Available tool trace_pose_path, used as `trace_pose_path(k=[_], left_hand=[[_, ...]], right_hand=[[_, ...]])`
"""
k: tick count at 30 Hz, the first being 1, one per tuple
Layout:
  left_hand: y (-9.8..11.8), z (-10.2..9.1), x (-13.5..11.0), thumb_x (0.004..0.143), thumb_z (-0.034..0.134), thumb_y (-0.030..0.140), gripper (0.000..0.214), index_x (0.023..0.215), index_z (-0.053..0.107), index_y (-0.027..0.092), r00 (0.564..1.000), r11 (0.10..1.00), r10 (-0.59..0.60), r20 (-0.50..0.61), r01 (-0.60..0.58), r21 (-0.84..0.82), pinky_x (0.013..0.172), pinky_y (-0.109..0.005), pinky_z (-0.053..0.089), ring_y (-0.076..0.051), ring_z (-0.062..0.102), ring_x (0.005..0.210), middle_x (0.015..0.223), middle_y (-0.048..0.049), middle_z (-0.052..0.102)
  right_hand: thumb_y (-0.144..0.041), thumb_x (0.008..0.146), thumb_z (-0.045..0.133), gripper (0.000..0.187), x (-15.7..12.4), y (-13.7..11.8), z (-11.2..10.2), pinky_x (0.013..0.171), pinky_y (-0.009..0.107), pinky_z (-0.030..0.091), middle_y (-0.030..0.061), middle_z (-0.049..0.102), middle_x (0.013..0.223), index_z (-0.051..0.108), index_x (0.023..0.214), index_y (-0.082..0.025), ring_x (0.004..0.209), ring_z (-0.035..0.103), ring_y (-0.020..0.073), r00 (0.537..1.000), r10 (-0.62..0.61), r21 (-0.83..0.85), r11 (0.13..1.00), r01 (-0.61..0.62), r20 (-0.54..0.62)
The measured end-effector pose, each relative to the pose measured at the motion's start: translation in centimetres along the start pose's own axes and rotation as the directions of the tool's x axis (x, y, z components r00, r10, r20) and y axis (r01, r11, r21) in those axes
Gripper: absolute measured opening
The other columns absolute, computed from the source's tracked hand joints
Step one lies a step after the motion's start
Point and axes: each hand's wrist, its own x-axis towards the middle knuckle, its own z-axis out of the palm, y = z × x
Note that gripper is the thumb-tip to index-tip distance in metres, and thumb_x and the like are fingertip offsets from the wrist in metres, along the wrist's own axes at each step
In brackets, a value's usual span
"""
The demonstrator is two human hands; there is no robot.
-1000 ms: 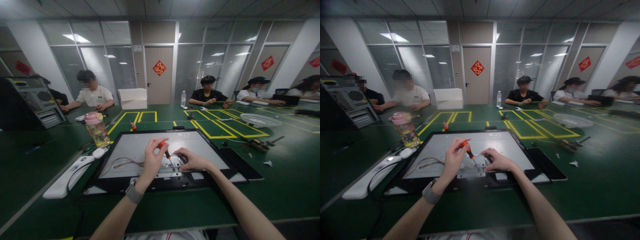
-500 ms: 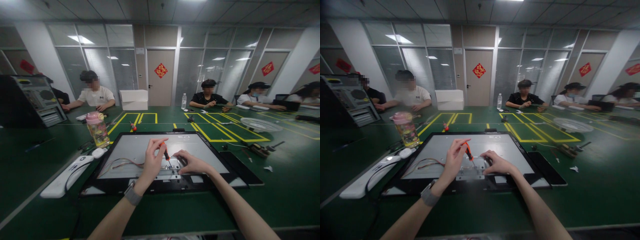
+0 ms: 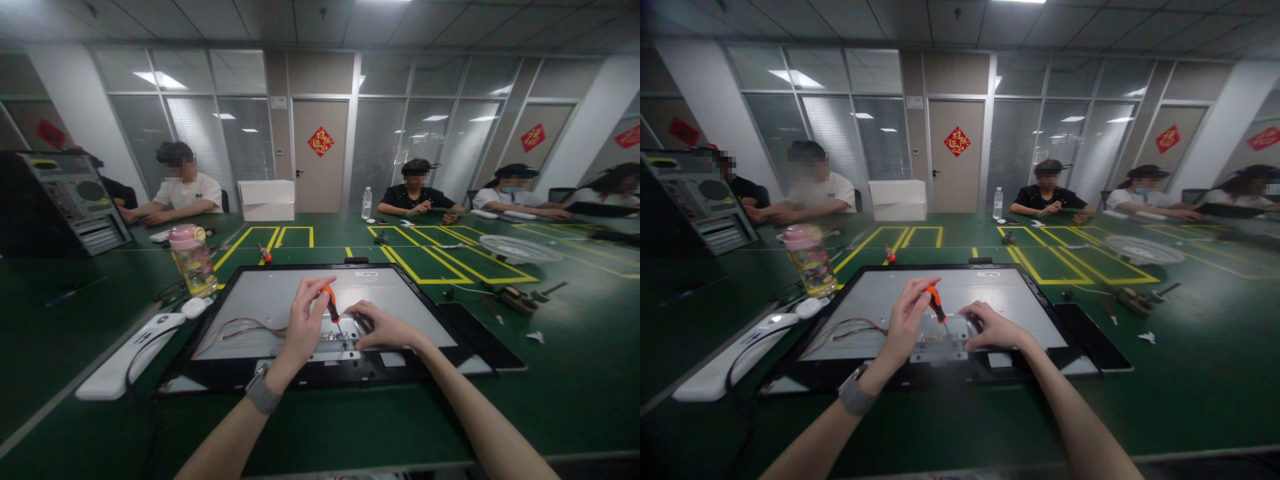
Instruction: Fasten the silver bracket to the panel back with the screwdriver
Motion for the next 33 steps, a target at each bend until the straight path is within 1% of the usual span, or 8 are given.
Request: trace_pose_path(k=[3,7,12,18,22,24,29,33], left_hand=[[0.01,0.11,0.06,0.091,0.053,0.029,0.027,0.112,0.067,0.021,1.000,1.000,0.011,0.001,-0.011,-0.001,0.084,-0.031,0.047,-0.018,0.059,0.090,0.095,-0.0055,0.061],[-0.08,0.16,0.06,0.084,0.064,0.028,0.016,0.096,0.073,0.022,0.997,0.999,0.017,-0.078,-0.013,0.050,0.078,-0.028,0.046,-0.015,0.056,0.078,0.082,-0.0012,0.054],[0.04,0.12,0.02,0.095,0.044,0.028,0.031,0.117,0.066,0.022,1.000,0.999,-0.017,0.000,0.017,-0.027,0.087,-0.031,0.045,-0.017,0.059,0.094,0.101,-0.0057,0.060],[0.11,0.20,0.00,0.088,0.058,0.029,0.022,0.104,0.072,0.022,1.000,1.000,0.016,-0.021,-0.015,0.024,0.081,-0.029,0.047,-0.016,0.057,0.085,0.089,-0.0035,0.057],[-0.04,0.13,-0.09,0.094,0.044,0.027,0.034,0.122,0.062,0.023,0.999,0.999,-0.034,0.028,0.035,-0.040,0.088,-0.033,0.046,-0.018,0.060,0.097,0.108,-0.0065,0.061],[-0.17,0.14,-0.10,0.094,0.044,0.027,0.035,0.126,0.059,0.022,0.998,0.997,-0.048,0.035,0.050,-0.051,0.087,-0.033,0.047,-0.018,0.061,0.096,0.107,-0.0068,0.062],[-0.22,0.17,-0.02,0.086,0.059,0.026,0.022,0.105,0.070,0.022,1.000,0.998,0.016,-0.017,-0.015,0.066,0.080,-0.029,0.048,-0.015,0.056,0.081,0.087,-0.0028,0.055],[0.01,0.16,-0.04,0.093,0.044,0.025,0.033,0.120,0.063,0.022,1.000,1.000,-0.018,0.010,0.018,-0.002,0.087,-0.033,0.047,-0.017,0.059,0.092,0.101,-0.0054,0.060]], right_hand=[[-0.042,0.062,0.082,0.074,-0.04,-0.12,-0.03,0.104,0.042,0.036,0.0077,0.046,0.124,0.053,0.127,-0.022,0.117,0.044,0.0282,1.000,0.002,0.002,1.000,-0.002,-0.003],[-0.041,0.063,0.082,0.073,-0.15,-0.45,-0.05,0.103,0.042,0.037,0.0067,0.047,0.122,0.053,0.127,-0.024,0.115,0.046,0.0276,1.000,0.021,-0.003,1.000,-0.021,-0.004],[-0.042,0.062,0.082,0.073,-0.18,-0.56,-0.10,0.105,0.042,0.036,0.0068,0.047,0.123,0.053,0.127,-0.024,0.117,0.045,0.0284,1.000,0.014,0.005,1.000,-0.014,0.003],[-0.041,0.063,0.082,0.072,-0.11,-0.37,-0.08,0.104,0.043,0.036,0.0071,0.047,0.124,0.053,0.127,-0.023,0.116,0.045,0.0282,1.000,0.006,-0.015,1.000,-0.006,0.001],[-0.040,0.064,0.081,0.072,-0.11,-0.44,-0.08,0.104,0.043,0.036,0.0072,0.047,0.124,0.053,0.128,-0.023,0.116,0.045,0.0277,1.000,-0.003,-0.021,1.000,0.003,0.001],[-0.040,0.063,0.081,0.072,-0.13,-0.48,-0.09,0.105,0.043,0.036,0.0072,0.047,0.125,0.053,0.127,-0.023,0.117,0.045,0.0281,1.000,-0.005,-0.018,1.000,0.005,0.000],[-0.041,0.064,0.081,0.072,-0.15,-0.39,-0.08,0.105,0.044,0.035,0.0071,0.047,0.125,0.053,0.128,-0.024,0.118,0.044,0.0287,1.000,-0.008,-0.008,1.000,0.009,0.001],[-0.039,0.064,0.081,0.072,-0.12,-0.38,-0.06,0.105,0.043,0.035,0.0075,0.047,0.124,0.052,0.128,-0.022,0.117,0.044,0.0284,1.000,-0.001,0.000,1.000,0.001,0.001]])
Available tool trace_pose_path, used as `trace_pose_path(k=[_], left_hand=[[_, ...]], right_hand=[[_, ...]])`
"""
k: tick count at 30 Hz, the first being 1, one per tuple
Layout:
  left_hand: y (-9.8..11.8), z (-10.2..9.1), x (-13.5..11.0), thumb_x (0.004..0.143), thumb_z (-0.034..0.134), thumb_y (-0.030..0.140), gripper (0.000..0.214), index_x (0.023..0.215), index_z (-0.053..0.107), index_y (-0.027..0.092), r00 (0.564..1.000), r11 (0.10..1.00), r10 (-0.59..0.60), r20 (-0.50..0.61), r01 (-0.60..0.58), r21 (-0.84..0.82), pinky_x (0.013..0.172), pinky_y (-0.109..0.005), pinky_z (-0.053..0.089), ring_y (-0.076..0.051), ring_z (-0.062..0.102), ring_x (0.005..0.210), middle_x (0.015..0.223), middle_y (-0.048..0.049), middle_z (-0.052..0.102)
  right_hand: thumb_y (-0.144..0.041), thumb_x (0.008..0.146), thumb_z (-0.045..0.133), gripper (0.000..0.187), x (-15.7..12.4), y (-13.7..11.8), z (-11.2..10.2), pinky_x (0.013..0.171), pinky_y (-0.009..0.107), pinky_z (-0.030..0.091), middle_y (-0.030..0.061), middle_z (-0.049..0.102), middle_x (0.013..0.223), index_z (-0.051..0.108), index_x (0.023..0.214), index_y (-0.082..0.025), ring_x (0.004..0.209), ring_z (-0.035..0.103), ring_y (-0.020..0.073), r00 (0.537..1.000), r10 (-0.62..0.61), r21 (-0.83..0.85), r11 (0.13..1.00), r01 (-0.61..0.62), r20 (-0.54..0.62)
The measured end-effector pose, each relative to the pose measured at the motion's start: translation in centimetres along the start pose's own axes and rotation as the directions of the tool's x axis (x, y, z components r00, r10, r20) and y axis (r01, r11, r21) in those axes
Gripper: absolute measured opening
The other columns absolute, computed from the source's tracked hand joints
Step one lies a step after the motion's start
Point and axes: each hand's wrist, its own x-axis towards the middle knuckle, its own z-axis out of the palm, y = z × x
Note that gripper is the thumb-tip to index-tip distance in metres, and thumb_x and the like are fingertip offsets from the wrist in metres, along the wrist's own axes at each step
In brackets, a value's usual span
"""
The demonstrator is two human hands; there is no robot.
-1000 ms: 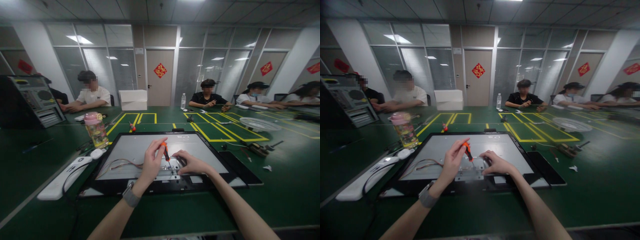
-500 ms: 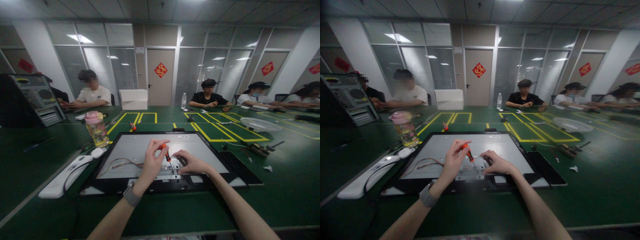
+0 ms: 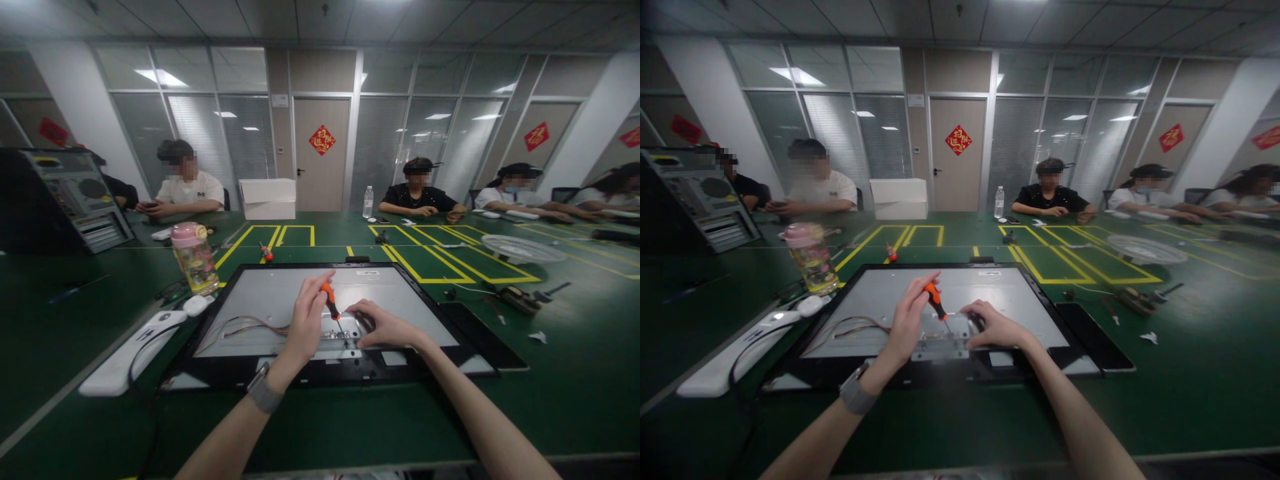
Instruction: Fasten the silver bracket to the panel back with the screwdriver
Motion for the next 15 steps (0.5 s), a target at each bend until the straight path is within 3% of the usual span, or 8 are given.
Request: trace_pose_path(k=[4,8,10,15], left_hand=[[-0.01,0.11,0.05,0.093,0.045,0.028,0.036,0.127,0.058,0.020,0.995,0.991,-0.094,0.033,0.097,-0.092,0.083,-0.032,0.050,-0.017,0.064,0.089,0.109,-0.0083,0.065],[-0.02,0.05,0.09,0.086,0.060,0.029,0.026,0.109,0.069,0.020,1.000,1.000,-0.020,-0.011,0.020,0.015,0.080,-0.029,0.049,-0.016,0.062,0.083,0.088,-0.0039,0.064],[0.08,-0.05,0.02,0.088,0.056,0.029,0.028,0.112,0.069,0.021,1.000,1.000,-0.015,0.005,0.015,0.021,0.083,-0.029,0.048,-0.016,0.061,0.085,0.089,-0.0035,0.064],[0.03,0.03,-0.14,0.095,0.039,0.030,0.041,0.133,0.054,0.021,0.986,0.981,-0.131,0.103,0.144,-0.132,0.088,-0.034,0.049,-0.017,0.064,0.090,0.106,-0.0078,0.067]], right_hand=[[-0.037,0.063,0.082,0.072,0.01,-0.03,0.03,0.105,0.043,0.035,0.0084,0.046,0.124,0.053,0.127,-0.021,0.117,0.044,0.0283,1.000,0.004,0.000,1.000,-0.004,-0.001],[-0.038,0.062,0.083,0.074,0.04,0.10,0.04,0.105,0.042,0.035,0.0082,0.047,0.124,0.052,0.127,-0.021,0.117,0.044,0.0278,1.000,0.004,0.000,1.000,-0.004,-0.004],[-0.039,0.062,0.083,0.074,0.05,0.14,0.04,0.105,0.042,0.035,0.0075,0.047,0.124,0.053,0.127,-0.022,0.117,0.044,0.0276,1.000,-0.002,-0.002,1.000,0.002,-0.007],[-0.039,0.063,0.083,0.072,0.01,-0.10,0.02,0.103,0.042,0.037,0.0067,0.049,0.119,0.053,0.126,-0.022,0.114,0.046,0.0274,1.000,0.005,-0.016,1.000,-0.006,-0.012]])
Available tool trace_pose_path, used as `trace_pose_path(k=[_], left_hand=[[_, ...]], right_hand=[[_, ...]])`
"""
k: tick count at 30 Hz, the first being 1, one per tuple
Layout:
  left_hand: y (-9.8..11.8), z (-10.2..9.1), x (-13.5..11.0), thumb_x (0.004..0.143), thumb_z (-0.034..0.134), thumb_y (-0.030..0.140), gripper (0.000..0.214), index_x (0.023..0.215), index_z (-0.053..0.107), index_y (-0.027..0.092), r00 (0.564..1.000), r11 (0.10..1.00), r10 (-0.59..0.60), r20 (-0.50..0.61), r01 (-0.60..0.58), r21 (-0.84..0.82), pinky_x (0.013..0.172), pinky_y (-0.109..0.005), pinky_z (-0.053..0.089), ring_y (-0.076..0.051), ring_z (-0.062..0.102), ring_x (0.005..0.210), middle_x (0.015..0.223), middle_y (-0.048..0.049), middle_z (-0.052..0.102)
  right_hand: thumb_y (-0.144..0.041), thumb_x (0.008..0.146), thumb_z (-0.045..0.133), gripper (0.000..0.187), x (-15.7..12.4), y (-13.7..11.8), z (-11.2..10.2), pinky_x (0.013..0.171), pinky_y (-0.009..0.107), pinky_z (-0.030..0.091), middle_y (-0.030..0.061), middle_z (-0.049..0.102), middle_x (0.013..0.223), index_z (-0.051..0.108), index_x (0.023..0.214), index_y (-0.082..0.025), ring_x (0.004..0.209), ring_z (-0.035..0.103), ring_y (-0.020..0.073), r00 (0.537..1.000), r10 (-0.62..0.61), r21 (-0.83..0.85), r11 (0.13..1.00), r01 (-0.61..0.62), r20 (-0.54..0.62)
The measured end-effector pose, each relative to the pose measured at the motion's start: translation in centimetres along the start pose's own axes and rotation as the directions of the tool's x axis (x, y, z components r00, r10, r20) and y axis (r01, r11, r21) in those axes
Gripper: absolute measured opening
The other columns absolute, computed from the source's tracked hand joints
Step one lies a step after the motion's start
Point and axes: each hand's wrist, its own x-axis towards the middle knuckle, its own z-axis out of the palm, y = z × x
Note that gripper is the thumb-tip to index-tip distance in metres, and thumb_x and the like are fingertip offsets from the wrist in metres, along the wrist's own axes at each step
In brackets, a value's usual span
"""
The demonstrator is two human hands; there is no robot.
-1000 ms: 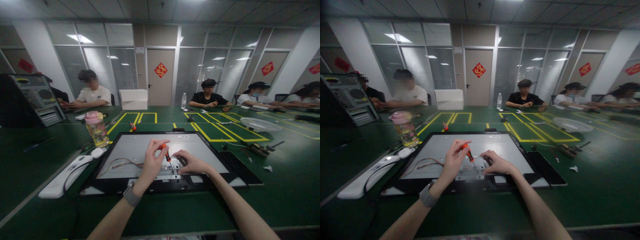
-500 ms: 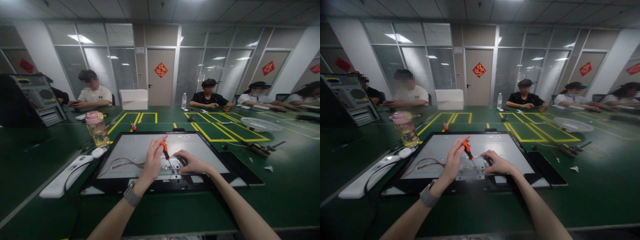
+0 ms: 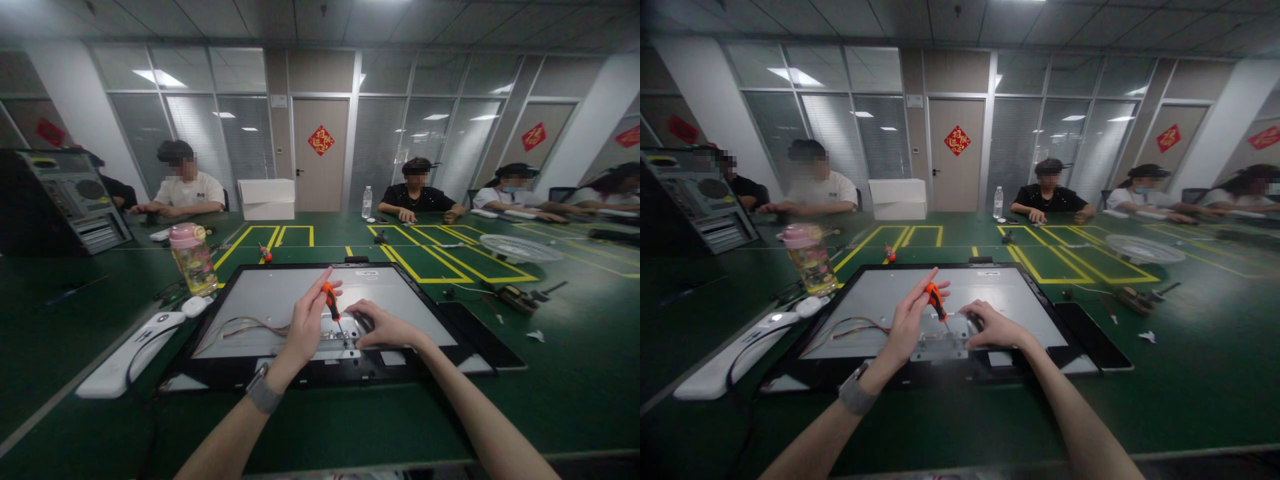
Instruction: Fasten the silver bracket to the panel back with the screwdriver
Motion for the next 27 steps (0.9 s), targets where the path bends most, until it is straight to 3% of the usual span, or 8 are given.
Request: trace_pose_path(k=[5,9,12,18,23,27], left_hand=[[-0.30,0.19,0.03,0.089,0.057,0.031,0.031,0.117,0.065,0.022,0.992,0.986,0.119,-0.027,-0.115,0.117,0.080,-0.029,0.050,-0.016,0.062,0.085,0.092,-0.0043,0.064],[-0.03,0.19,-0.24,0.093,0.049,0.028,0.030,0.119,0.064,0.024,0.970,0.952,0.237,-0.046,-0.222,0.212,0.080,-0.028,0.048,-0.015,0.059,0.087,0.096,-0.0040,0.061],[-0.01,0.21,-0.24,0.094,0.048,0.025,0.029,0.118,0.065,0.024,0.960,0.940,0.268,-0.081,-0.242,0.242,0.079,-0.028,0.048,-0.015,0.057,0.087,0.098,-0.0043,0.058],[-0.28,0.17,0.04,0.085,0.062,0.027,0.012,0.092,0.070,0.021,0.943,0.929,0.285,-0.171,-0.228,0.292,0.076,-0.028,0.047,-0.014,0.055,0.077,0.084,-0.0010,0.050],[0.04,0.06,-0.10,0.096,0.041,0.024,0.030,0.111,0.067,0.021,0.958,0.940,0.256,-0.130,-0.216,0.262,0.082,-0.030,0.046,-0.016,0.056,0.089,0.097,-0.0050,0.056],[-0.10,0.11,-0.15,0.095,0.045,0.024,0.029,0.115,0.065,0.021,0.963,0.945,0.247,-0.111,-0.214,0.246,0.080,-0.029,0.047,-0.016,0.057,0.089,0.097,-0.0048,0.057]], right_hand=[[-0.040,0.064,0.082,0.070,0.01,0.07,0.05,0.103,0.041,0.037,0.0065,0.048,0.121,0.054,0.125,-0.023,0.115,0.045,0.0270,1.000,-0.009,0.009,1.000,0.009,0.005],[-0.040,0.062,0.083,0.073,0.12,0.54,0.15,0.102,0.040,0.037,0.0071,0.047,0.121,0.054,0.126,-0.021,0.115,0.045,0.0274,1.000,-0.017,0.016,1.000,0.017,-0.001],[-0.039,0.061,0.083,0.074,0.14,0.63,0.13,0.103,0.040,0.036,0.0074,0.047,0.121,0.053,0.127,-0.021,0.115,0.045,0.0276,1.000,-0.011,0.020,1.000,0.011,0.000],[-0.038,0.063,0.082,0.072,-0.02,0.23,-0.02,0.104,0.041,0.036,0.0074,0.046,0.123,0.053,0.127,-0.022,0.117,0.044,0.0276,1.000,0.010,0.015,1.000,-0.010,0.013],[-0.040,0.063,0.082,0.072,-0.03,0.15,-0.03,0.103,0.041,0.037,0.0063,0.047,0.121,0.053,0.127,-0.024,0.116,0.045,0.0276,1.000,0.003,0.004,1.000,-0.003,0.009],[-0.042,0.063,0.082,0.073,0.07,0.25,-0.01,0.104,0.041,0.036,0.0073,0.047,0.123,0.053,0.127,-0.022,0.116,0.045,0.0278,1.000,-0.003,0.014,1.000,0.003,0.015]])
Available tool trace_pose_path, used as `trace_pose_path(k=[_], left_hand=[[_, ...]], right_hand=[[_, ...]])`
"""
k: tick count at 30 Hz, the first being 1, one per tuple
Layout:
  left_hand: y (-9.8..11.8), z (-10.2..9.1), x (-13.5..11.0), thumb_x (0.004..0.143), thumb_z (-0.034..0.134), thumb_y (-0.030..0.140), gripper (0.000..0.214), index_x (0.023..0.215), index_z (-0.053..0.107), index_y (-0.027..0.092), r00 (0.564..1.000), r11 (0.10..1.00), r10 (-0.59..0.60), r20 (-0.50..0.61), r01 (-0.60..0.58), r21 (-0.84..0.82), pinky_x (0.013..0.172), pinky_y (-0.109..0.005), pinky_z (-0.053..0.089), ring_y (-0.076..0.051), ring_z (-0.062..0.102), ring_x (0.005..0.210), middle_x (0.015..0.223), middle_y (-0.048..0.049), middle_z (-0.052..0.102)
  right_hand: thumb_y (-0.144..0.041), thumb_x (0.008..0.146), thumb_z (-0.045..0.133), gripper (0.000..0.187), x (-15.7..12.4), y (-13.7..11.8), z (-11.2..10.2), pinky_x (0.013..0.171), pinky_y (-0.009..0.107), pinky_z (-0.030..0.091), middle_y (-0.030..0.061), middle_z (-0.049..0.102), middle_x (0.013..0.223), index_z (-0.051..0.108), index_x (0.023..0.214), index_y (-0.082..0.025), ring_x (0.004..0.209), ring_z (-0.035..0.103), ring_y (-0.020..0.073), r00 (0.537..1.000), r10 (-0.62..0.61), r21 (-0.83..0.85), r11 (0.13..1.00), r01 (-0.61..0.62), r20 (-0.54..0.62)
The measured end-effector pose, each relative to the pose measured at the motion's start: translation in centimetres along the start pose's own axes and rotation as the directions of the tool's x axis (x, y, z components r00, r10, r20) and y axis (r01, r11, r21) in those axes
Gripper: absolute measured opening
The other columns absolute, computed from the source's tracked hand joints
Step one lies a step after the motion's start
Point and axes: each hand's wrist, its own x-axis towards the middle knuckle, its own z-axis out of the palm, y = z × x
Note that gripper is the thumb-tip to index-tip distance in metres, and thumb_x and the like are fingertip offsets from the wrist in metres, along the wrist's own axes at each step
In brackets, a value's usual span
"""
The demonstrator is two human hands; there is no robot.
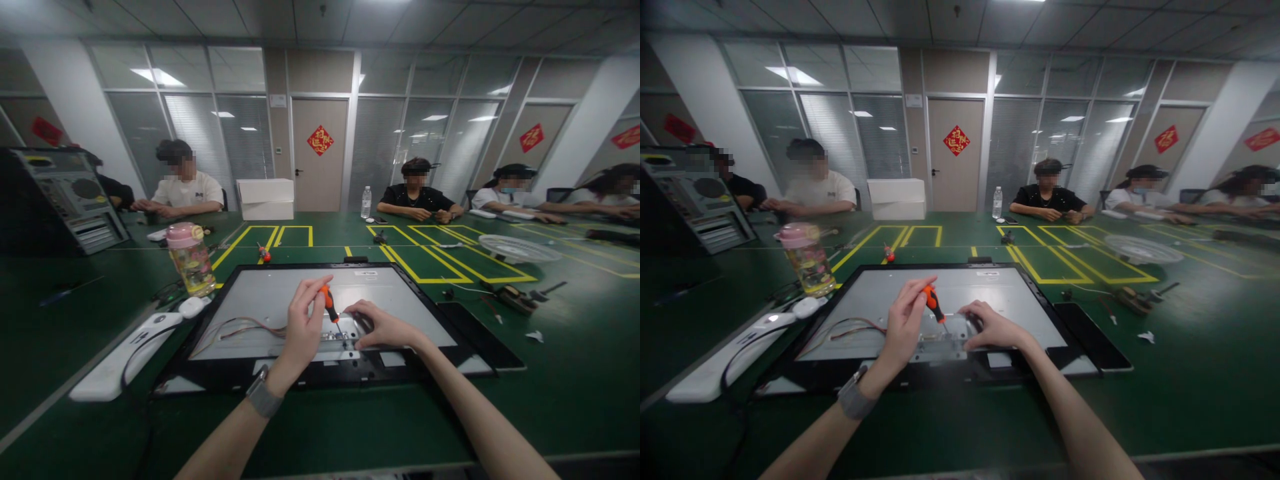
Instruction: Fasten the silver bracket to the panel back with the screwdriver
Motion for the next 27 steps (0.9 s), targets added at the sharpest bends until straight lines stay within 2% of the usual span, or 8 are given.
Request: trace_pose_path(k=[4,9,14,16,19,24,27], left_hand=[[-0.20,0.10,-0.07,0.089,0.056,0.026,0.023,0.108,0.069,0.022,1.000,1.000,0.000,-0.021,0.000,0.007,0.079,-0.028,0.047,-0.015,0.056,0.083,0.091,-0.0029,0.053],[0.02,-0.01,0.01,0.096,0.041,0.023,0.030,0.113,0.066,0.022,1.000,0.999,-0.009,0.027,0.010,-0.041,0.086,-0.031,0.047,-0.018,0.058,0.097,0.106,-0.0064,0.059],[0.13,0.02,0.00,0.090,0.054,0.026,0.020,0.103,0.069,0.021,1.000,0.999,-0.016,-0.019,0.016,0.029,0.078,-0.028,0.048,-0.015,0.057,0.081,0.089,-0.0034,0.056],[0.06,0.04,-0.06,0.092,0.051,0.028,0.023,0.105,0.068,0.021,1.000,0.999,-0.013,-0.028,0.014,0.034,0.079,-0.029,0.048,-0.015,0.057,0.083,0.092,-0.0037,0.056],[-0.11,0.07,-0.04,0.095,0.043,0.027,0.029,0.114,0.065,0.021,1.000,1.000,-0.007,-0.016,0.007,0.025,0.086,-0.030,0.046,-0.017,0.058,0.096,0.103,-0.0059,0.059],[-0.17,0.16,0.10,0.091,0.054,0.030,0.025,0.111,0.066,0.021,0.999,0.998,-0.029,-0.040,0.032,0.063,0.077,-0.027,0.047,-0.015,0.058,0.082,0.091,-0.0030,0.059],[-0.05,0.09,0.04,0.094,0.047,0.030,0.028,0.115,0.065,0.021,0.999,0.998,-0.013,-0.033,0.016,0.066,0.080,-0.029,0.047,-0.016,0.058,0.087,0.094,-0.0042,0.060]], right_hand=[[-0.043,0.062,0.082,0.073,0.03,0.06,0.01,0.103,0.042,0.036,0.0072,0.047,0.122,0.053,0.126,-0.022,0.115,0.044,0.0283,1.000,-0.001,-0.009,1.000,0.001,-0.005],[-0.043,0.062,0.082,0.073,-0.03,-0.04,-0.07,0.099,0.040,0.039,0.0060,0.048,0.117,0.053,0.126,-0.023,0.110,0.047,0.0266,1.000,0.007,-0.007,1.000,-0.007,-0.005],[-0.043,0.063,0.082,0.073,-0.03,0.21,-0.05,0.098,0.039,0.040,0.0061,0.048,0.117,0.053,0.127,-0.023,0.110,0.047,0.0265,1.000,0.003,-0.004,1.000,-0.003,-0.002],[-0.044,0.062,0.082,0.074,-0.01,0.30,-0.03,0.099,0.040,0.039,0.0063,0.047,0.119,0.053,0.127,-0.023,0.111,0.046,0.0268,1.000,-0.001,-0.006,1.000,0.001,-0.004],[-0.045,0.062,0.082,0.074,-0.02,0.21,-0.04,0.102,0.041,0.037,0.0067,0.047,0.122,0.053,0.127,-0.023,0.114,0.045,0.0276,1.000,-0.002,-0.012,1.000,0.002,-0.001],[-0.042,0.062,0.082,0.074,-0.07,-0.03,-0.02,0.102,0.041,0.038,0.0071,0.047,0.123,0.053,0.127,-0.023,0.115,0.045,0.0279,1.000,0.005,-0.006,1.000,-0.005,-0.007],[-0.041,0.061,0.083,0.074,-0.05,0.06,-0.02,0.102,0.041,0.038,0.0068,0.047,0.122,0.053,0.127,-0.023,0.114,0.046,0.0273,1.000,0.007,-0.003,1.000,-0.007,-0.009]])
